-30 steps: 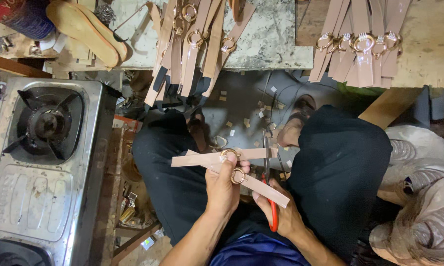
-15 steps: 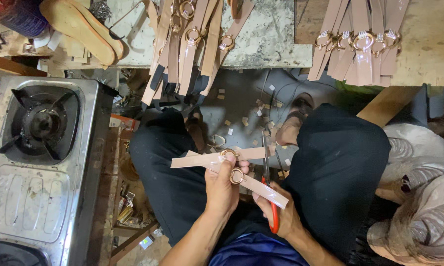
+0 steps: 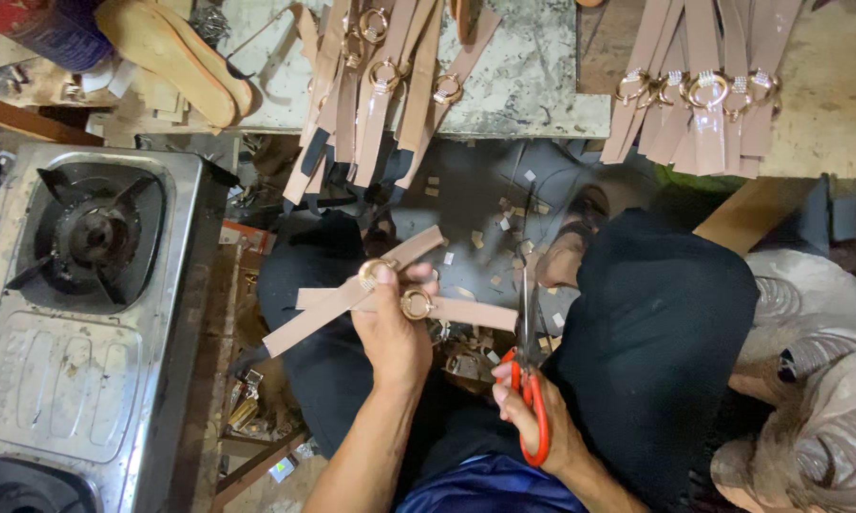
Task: The person sits on the floor of a sandal workshop and uses red-handled scissors to trim the ends of beige strap pieces fitted with metal ring buckles. They cut each strap one at a time, place the trimmed strap on the workbench with finished straps, and pick up the next untrimmed strap.
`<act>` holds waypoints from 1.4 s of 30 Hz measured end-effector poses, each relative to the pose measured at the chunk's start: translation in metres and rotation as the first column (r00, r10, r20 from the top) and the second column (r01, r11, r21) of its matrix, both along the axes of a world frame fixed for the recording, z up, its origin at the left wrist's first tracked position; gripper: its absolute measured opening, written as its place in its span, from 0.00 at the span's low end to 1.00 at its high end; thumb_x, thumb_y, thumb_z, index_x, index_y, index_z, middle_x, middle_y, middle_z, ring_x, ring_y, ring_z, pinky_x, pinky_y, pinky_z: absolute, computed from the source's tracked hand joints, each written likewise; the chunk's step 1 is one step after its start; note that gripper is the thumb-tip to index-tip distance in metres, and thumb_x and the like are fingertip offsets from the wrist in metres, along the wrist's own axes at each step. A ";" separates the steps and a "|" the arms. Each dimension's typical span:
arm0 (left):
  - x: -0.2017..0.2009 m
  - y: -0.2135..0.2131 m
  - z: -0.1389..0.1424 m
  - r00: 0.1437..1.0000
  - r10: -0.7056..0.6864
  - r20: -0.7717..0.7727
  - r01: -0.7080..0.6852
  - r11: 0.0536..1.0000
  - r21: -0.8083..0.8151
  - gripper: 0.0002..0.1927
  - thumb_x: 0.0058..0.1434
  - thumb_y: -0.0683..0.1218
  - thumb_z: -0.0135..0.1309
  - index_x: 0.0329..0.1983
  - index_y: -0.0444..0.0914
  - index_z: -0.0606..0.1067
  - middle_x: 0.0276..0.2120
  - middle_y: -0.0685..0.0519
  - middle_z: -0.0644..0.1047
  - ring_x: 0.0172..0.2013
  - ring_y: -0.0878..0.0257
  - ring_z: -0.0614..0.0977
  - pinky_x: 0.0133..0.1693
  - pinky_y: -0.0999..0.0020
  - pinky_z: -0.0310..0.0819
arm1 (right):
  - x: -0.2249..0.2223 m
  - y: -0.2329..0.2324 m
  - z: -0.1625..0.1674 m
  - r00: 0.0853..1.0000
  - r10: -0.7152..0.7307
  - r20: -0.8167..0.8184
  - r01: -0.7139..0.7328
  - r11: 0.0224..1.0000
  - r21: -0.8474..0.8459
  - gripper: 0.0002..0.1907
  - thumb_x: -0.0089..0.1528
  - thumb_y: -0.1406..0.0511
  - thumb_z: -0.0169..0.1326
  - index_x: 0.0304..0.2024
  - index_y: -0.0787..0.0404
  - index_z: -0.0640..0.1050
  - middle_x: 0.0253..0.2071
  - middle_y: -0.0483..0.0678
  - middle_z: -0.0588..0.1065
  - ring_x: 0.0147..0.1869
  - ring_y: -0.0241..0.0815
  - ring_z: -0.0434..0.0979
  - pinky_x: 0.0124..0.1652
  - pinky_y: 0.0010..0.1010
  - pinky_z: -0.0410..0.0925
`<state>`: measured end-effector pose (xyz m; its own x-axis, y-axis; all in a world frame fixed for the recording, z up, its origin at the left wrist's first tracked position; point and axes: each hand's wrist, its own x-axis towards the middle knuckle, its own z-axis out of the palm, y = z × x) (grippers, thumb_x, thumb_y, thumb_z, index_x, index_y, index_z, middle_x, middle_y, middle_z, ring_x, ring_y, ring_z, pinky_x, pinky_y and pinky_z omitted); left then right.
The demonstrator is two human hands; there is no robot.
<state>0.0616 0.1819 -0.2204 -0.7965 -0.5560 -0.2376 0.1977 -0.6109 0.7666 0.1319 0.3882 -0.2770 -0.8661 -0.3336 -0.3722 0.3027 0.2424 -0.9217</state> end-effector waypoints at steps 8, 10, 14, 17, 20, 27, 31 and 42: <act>-0.010 -0.002 0.005 0.997 0.063 -0.054 -0.069 0.990 -0.122 0.14 0.74 0.49 0.46 0.53 0.33 0.69 0.40 0.42 0.81 0.34 0.59 0.81 0.37 0.66 0.77 | 0.001 -0.021 0.010 0.977 0.131 -0.168 -0.096 0.975 0.200 0.19 0.60 0.60 0.56 0.51 0.61 0.74 0.33 0.48 0.77 0.36 0.44 0.79 0.40 0.34 0.72; -0.010 0.003 0.003 0.996 0.072 -0.055 -0.080 0.983 -0.163 0.13 0.74 0.48 0.46 0.53 0.32 0.69 0.41 0.42 0.80 0.38 0.58 0.83 0.40 0.65 0.80 | -0.003 -0.024 0.012 0.982 0.122 -0.143 -0.093 0.976 0.196 0.19 0.60 0.60 0.56 0.51 0.61 0.74 0.32 0.48 0.76 0.35 0.45 0.79 0.40 0.35 0.72; -0.008 0.011 -0.002 0.995 0.082 -0.061 -0.092 0.979 -0.180 0.12 0.74 0.47 0.45 0.52 0.33 0.66 0.45 0.44 0.77 0.43 0.57 0.84 0.38 0.64 0.83 | -0.009 -0.028 0.013 0.982 0.098 -0.159 -0.065 0.977 0.203 0.19 0.60 0.60 0.56 0.50 0.61 0.74 0.31 0.49 0.76 0.34 0.45 0.79 0.39 0.35 0.72; -0.006 0.012 -0.004 0.993 0.066 -0.098 -0.085 0.976 -0.202 0.11 0.75 0.47 0.44 0.52 0.33 0.65 0.46 0.42 0.77 0.43 0.56 0.84 0.38 0.64 0.83 | -0.010 -0.029 0.014 0.977 0.096 -0.191 -0.056 0.978 0.202 0.18 0.61 0.60 0.55 0.50 0.62 0.74 0.31 0.49 0.76 0.34 0.44 0.78 0.39 0.35 0.71; -0.005 0.011 -0.004 0.995 0.054 -0.085 -0.072 0.974 -0.214 0.11 0.75 0.47 0.44 0.52 0.34 0.65 0.45 0.41 0.78 0.41 0.57 0.84 0.37 0.66 0.82 | -0.010 -0.030 0.014 0.989 0.088 -0.121 -0.064 0.980 0.191 0.19 0.60 0.59 0.55 0.51 0.61 0.74 0.29 0.49 0.75 0.33 0.44 0.78 0.38 0.35 0.72; -0.003 0.008 0.000 0.995 0.043 -0.094 -0.062 0.977 -0.205 0.12 0.75 0.47 0.46 0.53 0.34 0.65 0.42 0.39 0.80 0.34 0.59 0.84 0.34 0.69 0.79 | -0.010 -0.031 0.013 0.987 0.086 -0.133 -0.058 0.979 0.197 0.19 0.60 0.59 0.56 0.51 0.61 0.74 0.30 0.48 0.76 0.33 0.44 0.78 0.39 0.35 0.72; -0.003 0.007 0.000 0.994 0.042 -0.100 -0.061 0.977 -0.205 0.13 0.75 0.48 0.46 0.54 0.34 0.65 0.42 0.39 0.80 0.34 0.59 0.83 0.34 0.70 0.78 | -0.010 -0.029 0.010 0.986 0.086 -0.140 -0.057 0.979 0.197 0.19 0.60 0.60 0.56 0.51 0.61 0.74 0.31 0.48 0.76 0.34 0.43 0.78 0.39 0.35 0.71; -0.001 0.008 0.001 0.997 0.027 -0.067 -0.042 0.972 -0.233 0.14 0.74 0.49 0.47 0.54 0.34 0.65 0.42 0.39 0.80 0.35 0.59 0.84 0.33 0.69 0.79 | -0.011 -0.030 0.010 0.989 0.075 -0.124 -0.052 0.982 0.183 0.18 0.60 0.60 0.55 0.51 0.62 0.74 0.30 0.48 0.76 0.32 0.42 0.78 0.37 0.34 0.71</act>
